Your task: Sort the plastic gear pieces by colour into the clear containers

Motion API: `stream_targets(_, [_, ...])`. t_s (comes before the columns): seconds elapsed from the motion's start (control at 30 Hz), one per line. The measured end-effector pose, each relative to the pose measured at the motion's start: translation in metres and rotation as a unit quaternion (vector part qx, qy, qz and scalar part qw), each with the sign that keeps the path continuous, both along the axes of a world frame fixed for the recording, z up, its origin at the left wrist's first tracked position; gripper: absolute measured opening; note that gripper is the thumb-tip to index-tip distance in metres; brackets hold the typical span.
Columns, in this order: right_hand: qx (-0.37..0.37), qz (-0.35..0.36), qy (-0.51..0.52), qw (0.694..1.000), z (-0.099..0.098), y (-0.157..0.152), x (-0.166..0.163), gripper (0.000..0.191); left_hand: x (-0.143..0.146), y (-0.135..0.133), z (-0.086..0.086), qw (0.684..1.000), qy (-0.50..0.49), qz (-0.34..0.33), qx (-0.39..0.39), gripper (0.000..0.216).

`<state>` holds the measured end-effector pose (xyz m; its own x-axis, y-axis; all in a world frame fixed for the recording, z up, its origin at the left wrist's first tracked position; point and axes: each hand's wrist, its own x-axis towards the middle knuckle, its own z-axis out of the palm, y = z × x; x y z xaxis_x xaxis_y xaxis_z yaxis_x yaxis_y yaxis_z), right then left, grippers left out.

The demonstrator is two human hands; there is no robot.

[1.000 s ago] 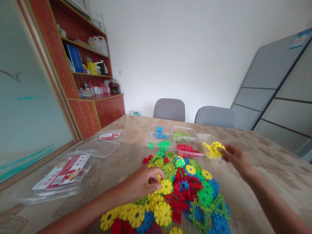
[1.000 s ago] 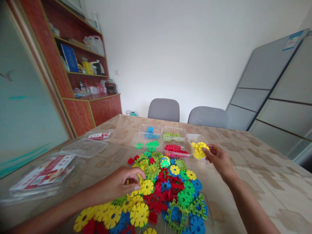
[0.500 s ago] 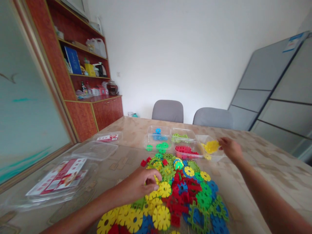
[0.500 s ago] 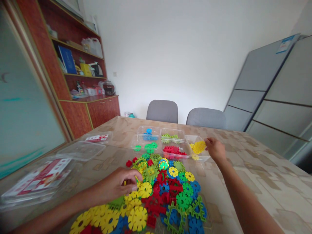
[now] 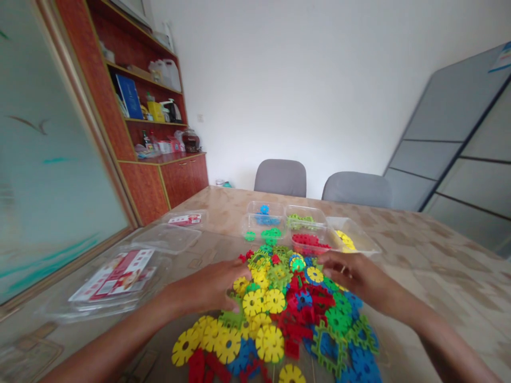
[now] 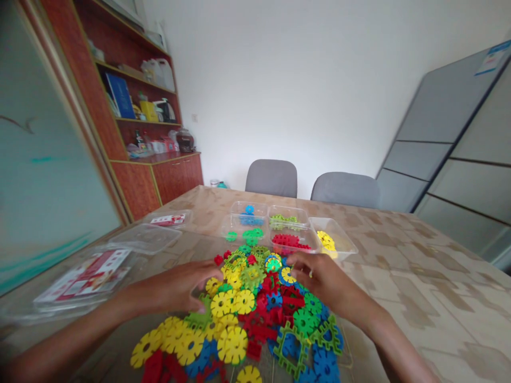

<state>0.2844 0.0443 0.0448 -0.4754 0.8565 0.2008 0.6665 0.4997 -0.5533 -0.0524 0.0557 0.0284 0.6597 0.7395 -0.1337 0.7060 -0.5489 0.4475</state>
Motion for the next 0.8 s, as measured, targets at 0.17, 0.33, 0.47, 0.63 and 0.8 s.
stream_targets(0.17, [0.004, 0.074, -0.057, 0.996, -0.010, -0.031, -0.055, 0.009, -0.001, 0.001, -0.006, 0.999, 0.009, -0.036, 0.002, 0.056])
stream_targets(0.33, [0.020, 0.179, -0.080, 0.980, -0.016, -0.064, -0.095, 0.020, -0.019, 0.004, 0.010, 0.997, 0.069, -0.011, 0.016, 0.045])
stream_targets(0.47, [0.092, 0.175, -0.139, 0.970, -0.031, -0.062, -0.104, 0.014, -0.017, -0.002, 0.009, 0.992, 0.127, -0.023, 0.014, 0.046])
stream_targets(0.63, [0.187, 0.080, -0.216, 0.955, -0.046, -0.037, -0.094, 0.012, 0.006, -0.007, -0.010, 0.995, 0.074, -0.052, 0.050, 0.037])
stream_targets(0.8, [0.081, 0.118, -0.140, 0.980, -0.019, -0.049, -0.087, 0.010, 0.011, -0.008, 0.001, 0.998, 0.024, -0.053, 0.032, 0.018])
